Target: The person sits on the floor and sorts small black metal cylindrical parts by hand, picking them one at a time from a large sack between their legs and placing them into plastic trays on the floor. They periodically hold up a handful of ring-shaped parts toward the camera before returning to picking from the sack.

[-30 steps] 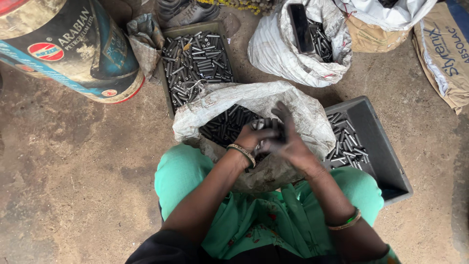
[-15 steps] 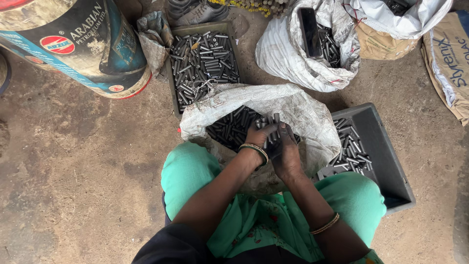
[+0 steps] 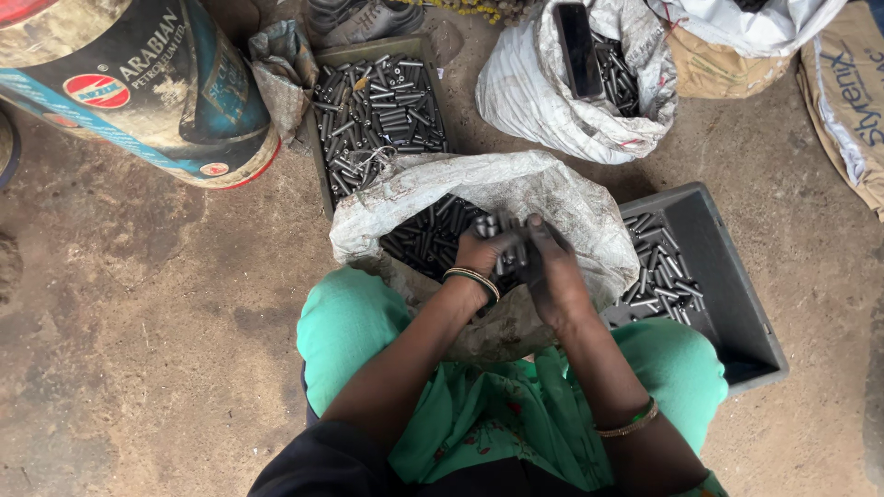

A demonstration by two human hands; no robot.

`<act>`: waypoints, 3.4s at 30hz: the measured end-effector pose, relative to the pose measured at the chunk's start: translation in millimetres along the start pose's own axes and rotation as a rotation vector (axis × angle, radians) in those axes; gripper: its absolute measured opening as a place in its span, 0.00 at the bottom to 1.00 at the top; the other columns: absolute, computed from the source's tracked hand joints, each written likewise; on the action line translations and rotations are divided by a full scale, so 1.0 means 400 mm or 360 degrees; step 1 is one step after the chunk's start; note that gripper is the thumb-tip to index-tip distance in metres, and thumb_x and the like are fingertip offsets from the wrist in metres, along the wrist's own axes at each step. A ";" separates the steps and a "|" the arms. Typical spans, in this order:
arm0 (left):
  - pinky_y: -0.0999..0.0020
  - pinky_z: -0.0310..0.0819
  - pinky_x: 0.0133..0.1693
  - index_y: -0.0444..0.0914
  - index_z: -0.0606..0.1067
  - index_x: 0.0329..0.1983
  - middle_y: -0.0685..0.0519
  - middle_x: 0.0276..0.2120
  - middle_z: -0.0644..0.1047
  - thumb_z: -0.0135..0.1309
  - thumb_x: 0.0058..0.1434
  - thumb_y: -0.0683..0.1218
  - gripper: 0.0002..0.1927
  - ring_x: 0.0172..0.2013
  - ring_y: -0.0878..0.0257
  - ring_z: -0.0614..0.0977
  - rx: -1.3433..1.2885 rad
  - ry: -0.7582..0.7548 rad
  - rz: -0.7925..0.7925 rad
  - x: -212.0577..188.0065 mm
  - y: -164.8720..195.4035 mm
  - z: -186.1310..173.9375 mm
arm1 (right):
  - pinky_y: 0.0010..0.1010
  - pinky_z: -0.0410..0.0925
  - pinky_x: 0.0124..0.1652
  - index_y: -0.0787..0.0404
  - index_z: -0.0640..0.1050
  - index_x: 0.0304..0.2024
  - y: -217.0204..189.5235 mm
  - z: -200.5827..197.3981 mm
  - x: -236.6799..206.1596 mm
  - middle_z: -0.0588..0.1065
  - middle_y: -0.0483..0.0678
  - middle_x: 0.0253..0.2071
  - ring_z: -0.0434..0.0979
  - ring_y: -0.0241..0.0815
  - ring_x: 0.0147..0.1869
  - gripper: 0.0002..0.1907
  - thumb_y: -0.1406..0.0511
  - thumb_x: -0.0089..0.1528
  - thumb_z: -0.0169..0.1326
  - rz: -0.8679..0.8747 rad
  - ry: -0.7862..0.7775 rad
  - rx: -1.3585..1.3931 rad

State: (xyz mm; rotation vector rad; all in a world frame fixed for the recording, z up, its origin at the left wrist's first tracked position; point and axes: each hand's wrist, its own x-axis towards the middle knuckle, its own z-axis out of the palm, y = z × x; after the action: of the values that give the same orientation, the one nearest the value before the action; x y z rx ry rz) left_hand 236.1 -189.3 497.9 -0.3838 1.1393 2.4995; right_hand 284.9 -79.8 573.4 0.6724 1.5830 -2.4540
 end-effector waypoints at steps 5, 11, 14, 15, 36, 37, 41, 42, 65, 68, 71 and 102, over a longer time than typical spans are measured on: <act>0.57 0.75 0.49 0.36 0.64 0.62 0.43 0.49 0.76 0.60 0.58 0.50 0.32 0.49 0.53 0.79 0.0630 0.0075 -0.0145 -0.025 -0.034 0.019 | 0.56 0.60 0.65 0.55 0.66 0.69 0.031 0.038 -0.011 0.69 0.51 0.66 0.66 0.54 0.70 0.49 0.33 0.55 0.47 0.0336 0.0012 0.0230; 0.50 0.63 0.64 0.31 0.54 0.73 0.34 0.66 0.67 0.51 0.52 0.78 0.61 0.68 0.44 0.69 0.1203 -0.0070 -0.0257 -0.056 0.017 0.025 | 0.55 0.64 0.65 0.59 0.65 0.69 0.082 0.046 0.011 0.69 0.56 0.65 0.68 0.58 0.69 0.54 0.29 0.55 0.48 0.0374 -0.0175 0.0646; 0.40 0.54 0.66 0.31 0.51 0.75 0.29 0.70 0.57 0.46 0.53 0.80 0.62 0.69 0.34 0.59 0.1866 -0.0112 0.0028 -0.079 0.027 0.036 | 0.58 0.64 0.63 0.59 0.64 0.68 0.087 0.042 0.016 0.69 0.56 0.63 0.68 0.59 0.67 0.53 0.30 0.55 0.51 0.0304 -0.0135 0.0628; 0.36 0.49 0.66 0.32 0.48 0.77 0.28 0.73 0.51 0.45 0.56 0.79 0.62 0.69 0.30 0.52 0.2129 -0.0112 0.0112 -0.087 0.029 0.040 | 0.57 0.65 0.63 0.58 0.65 0.68 0.086 0.041 0.015 0.69 0.55 0.64 0.68 0.58 0.67 0.52 0.31 0.53 0.52 0.0281 -0.0140 0.0612; 0.53 0.78 0.36 0.35 0.79 0.26 0.43 0.21 0.79 0.37 0.64 0.74 0.41 0.28 0.46 0.85 0.2008 -0.0334 0.0399 -0.046 0.218 0.027 | 0.39 0.76 0.53 0.53 0.69 0.60 0.063 0.029 -0.026 0.76 0.44 0.50 0.80 0.39 0.53 0.31 0.70 0.56 0.62 0.0374 -0.0397 0.0383; 0.53 0.78 0.36 0.35 0.79 0.26 0.43 0.22 0.79 0.37 0.64 0.75 0.41 0.28 0.47 0.85 0.2035 -0.0363 0.0449 -0.048 0.215 0.027 | 0.39 0.77 0.52 0.53 0.69 0.61 0.062 0.030 -0.029 0.76 0.44 0.50 0.80 0.40 0.52 0.31 0.71 0.55 0.61 0.0367 -0.0406 0.0383; 0.53 0.78 0.38 0.36 0.81 0.25 0.45 0.22 0.80 0.38 0.63 0.76 0.42 0.29 0.48 0.85 0.2154 -0.0488 0.0578 -0.055 0.197 0.024 | 0.41 0.75 0.52 0.58 0.73 0.54 0.077 0.015 -0.033 0.77 0.47 0.46 0.80 0.42 0.50 0.22 0.70 0.58 0.61 0.0462 -0.0303 0.0392; 0.53 0.79 0.40 0.36 0.81 0.24 0.46 0.22 0.80 0.37 0.63 0.76 0.43 0.29 0.48 0.85 0.2184 -0.0524 0.0591 -0.056 0.193 0.024 | 0.42 0.75 0.52 0.60 0.74 0.51 0.084 0.009 -0.033 0.77 0.48 0.45 0.80 0.42 0.49 0.18 0.69 0.59 0.61 0.0502 -0.0282 0.0411; 0.55 0.68 0.60 0.35 0.74 0.62 0.43 0.52 0.80 0.41 0.61 0.77 0.46 0.57 0.51 0.79 0.0932 -0.0096 0.0588 -0.086 0.175 0.070 | 0.50 0.73 0.58 0.61 0.72 0.44 0.007 0.022 -0.043 0.74 0.50 0.35 0.75 0.47 0.42 0.19 0.64 0.57 0.69 0.0251 -0.0167 0.0648; 0.57 0.57 0.63 0.41 0.67 0.68 0.52 0.61 0.74 0.40 0.64 0.75 0.42 0.64 0.56 0.71 -0.0044 0.0187 0.0008 -0.090 0.147 0.059 | 0.40 0.73 0.54 0.59 0.73 0.48 -0.029 0.047 -0.077 0.77 0.49 0.40 0.78 0.46 0.47 0.23 0.67 0.54 0.68 -0.0144 -0.0047 0.0701; 0.55 0.63 0.58 0.41 0.66 0.66 0.52 0.55 0.73 0.40 0.65 0.74 0.40 0.53 0.56 0.72 -0.0606 0.0112 -0.0322 -0.099 0.102 0.055 | 0.40 0.74 0.49 0.56 0.68 0.51 -0.017 0.108 -0.120 0.76 0.49 0.41 0.79 0.47 0.46 0.28 0.68 0.53 0.68 -0.0478 0.0070 0.0473; 0.49 0.63 0.64 0.40 0.61 0.66 0.41 0.64 0.68 0.39 0.64 0.75 0.42 0.65 0.48 0.66 -0.0972 -0.0529 0.0081 -0.276 0.171 0.045 | 0.30 0.66 0.61 0.59 0.57 0.64 0.109 0.198 -0.237 0.58 0.48 0.62 0.63 0.39 0.63 0.43 0.71 0.55 0.71 -0.1508 0.0454 -0.0465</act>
State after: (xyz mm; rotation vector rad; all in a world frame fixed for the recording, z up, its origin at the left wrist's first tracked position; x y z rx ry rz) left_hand 303.3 -240.7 597.9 -0.0801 0.2497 2.7776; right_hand 361.6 -180.7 606.4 0.2351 2.8083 -2.6255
